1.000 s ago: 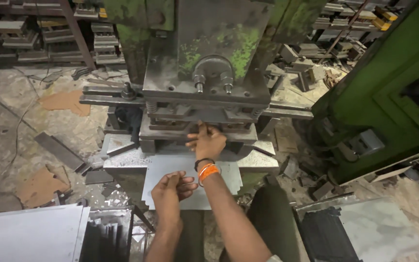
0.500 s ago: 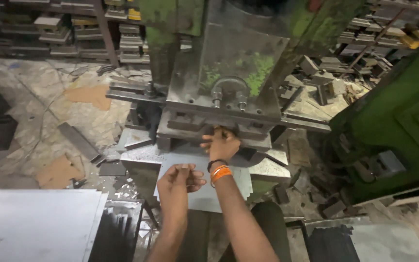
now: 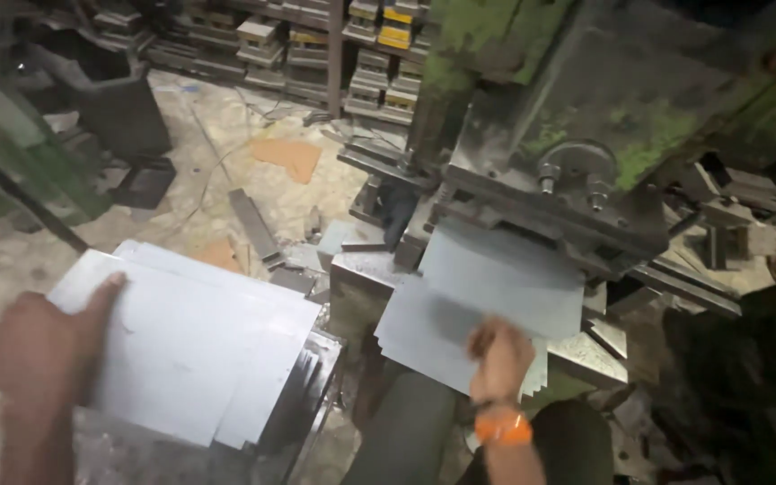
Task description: Using an industrial press machine to stamp metal sheets into specific shapes.
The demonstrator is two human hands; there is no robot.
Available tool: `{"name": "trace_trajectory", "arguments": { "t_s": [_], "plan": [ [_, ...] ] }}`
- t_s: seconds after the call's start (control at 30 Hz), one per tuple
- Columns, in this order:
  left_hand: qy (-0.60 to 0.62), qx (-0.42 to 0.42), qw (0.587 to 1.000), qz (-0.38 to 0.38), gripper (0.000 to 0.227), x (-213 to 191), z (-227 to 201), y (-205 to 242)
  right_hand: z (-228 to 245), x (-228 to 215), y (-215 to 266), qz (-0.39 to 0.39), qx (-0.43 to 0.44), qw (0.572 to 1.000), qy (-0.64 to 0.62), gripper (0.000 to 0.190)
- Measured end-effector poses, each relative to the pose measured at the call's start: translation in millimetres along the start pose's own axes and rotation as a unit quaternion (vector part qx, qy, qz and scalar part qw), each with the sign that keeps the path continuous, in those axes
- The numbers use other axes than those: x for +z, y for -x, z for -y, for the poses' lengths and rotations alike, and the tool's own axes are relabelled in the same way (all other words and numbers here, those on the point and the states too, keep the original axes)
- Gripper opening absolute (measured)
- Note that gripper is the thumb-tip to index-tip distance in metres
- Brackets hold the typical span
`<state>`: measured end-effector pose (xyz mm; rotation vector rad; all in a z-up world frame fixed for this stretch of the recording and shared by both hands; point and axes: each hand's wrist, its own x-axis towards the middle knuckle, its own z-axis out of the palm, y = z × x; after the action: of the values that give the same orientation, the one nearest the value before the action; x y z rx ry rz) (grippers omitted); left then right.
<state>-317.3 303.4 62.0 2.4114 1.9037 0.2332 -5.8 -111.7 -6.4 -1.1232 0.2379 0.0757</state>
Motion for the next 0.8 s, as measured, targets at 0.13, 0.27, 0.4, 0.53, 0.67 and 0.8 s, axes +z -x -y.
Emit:
{"name": "trace_trajectory", "arguments": {
  "t_s": [0.13,0.27,0.4,0.53,0.67,0.8],
  "plan": [
    [0.125,-0.011,0.992,0.028,0.079,-11.4,27.6,-33.0,-1.0,-16.7,62.4,-0.054,0.107,0.982,0.143,0.024],
    [0.422,0.126,0.898,-0.007,0.04,-40.3,9.0,-21.9,8.4,-35.8,71.7,0.008,0.132,0.936,0.325,0.043],
    [0.498,0.131,0.851,0.107,0.025,-88.0,-104.6,60.7,23.9,-28.4,84.6,0.055,0.203,0.915,0.345,0.026],
    [0.599,0.174,0.751,0.217,0.019,-12.4,-242.2,144.6,-24.4,-39.1,66.2,0.251,-0.124,0.927,0.251,0.072],
    [0.618,0.096,0.733,0.269,0.032,59.6,-335.8,177.7,-3.0,-48.7,68.4,0.257,0.037,0.95,-0.174,0.039],
    [0.611,0.07,0.73,0.298,0.03,97.0,-382.2,158.8,14.6,-15.0,31.7,0.12,-0.005,0.986,-0.113,0.022]
  ]
}}
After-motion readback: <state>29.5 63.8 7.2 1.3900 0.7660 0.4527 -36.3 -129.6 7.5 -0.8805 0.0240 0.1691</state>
